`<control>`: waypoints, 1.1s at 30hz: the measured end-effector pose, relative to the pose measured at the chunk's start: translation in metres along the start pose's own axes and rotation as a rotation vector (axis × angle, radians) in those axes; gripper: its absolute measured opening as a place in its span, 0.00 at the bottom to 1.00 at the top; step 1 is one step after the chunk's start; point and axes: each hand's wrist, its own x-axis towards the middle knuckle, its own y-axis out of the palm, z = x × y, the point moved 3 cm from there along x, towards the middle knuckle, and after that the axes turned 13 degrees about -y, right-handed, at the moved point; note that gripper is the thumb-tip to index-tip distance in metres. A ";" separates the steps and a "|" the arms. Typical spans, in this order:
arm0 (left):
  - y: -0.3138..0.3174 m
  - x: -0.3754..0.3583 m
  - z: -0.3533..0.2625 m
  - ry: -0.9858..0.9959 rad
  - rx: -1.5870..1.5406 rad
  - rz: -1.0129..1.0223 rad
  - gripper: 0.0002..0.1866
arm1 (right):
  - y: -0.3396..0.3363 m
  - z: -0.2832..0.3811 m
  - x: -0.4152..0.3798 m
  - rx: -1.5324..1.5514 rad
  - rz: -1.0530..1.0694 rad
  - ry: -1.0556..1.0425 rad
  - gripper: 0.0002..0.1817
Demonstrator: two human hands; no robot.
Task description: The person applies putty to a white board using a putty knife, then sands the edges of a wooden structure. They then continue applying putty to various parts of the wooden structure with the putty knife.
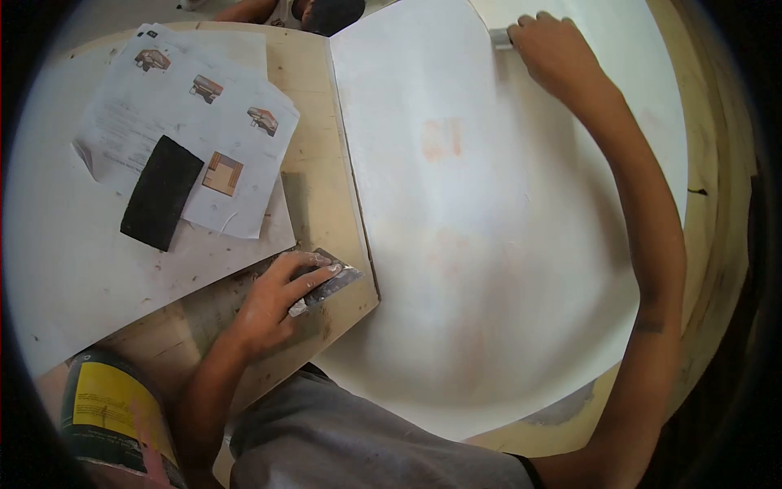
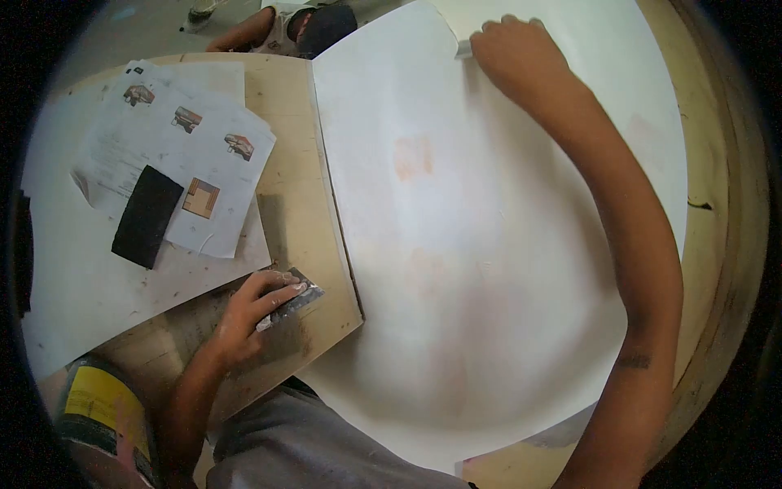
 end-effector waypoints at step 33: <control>0.050 -0.009 -0.007 -0.540 -1.485 0.234 0.24 | -0.142 0.274 -0.192 1.374 -0.694 0.443 0.24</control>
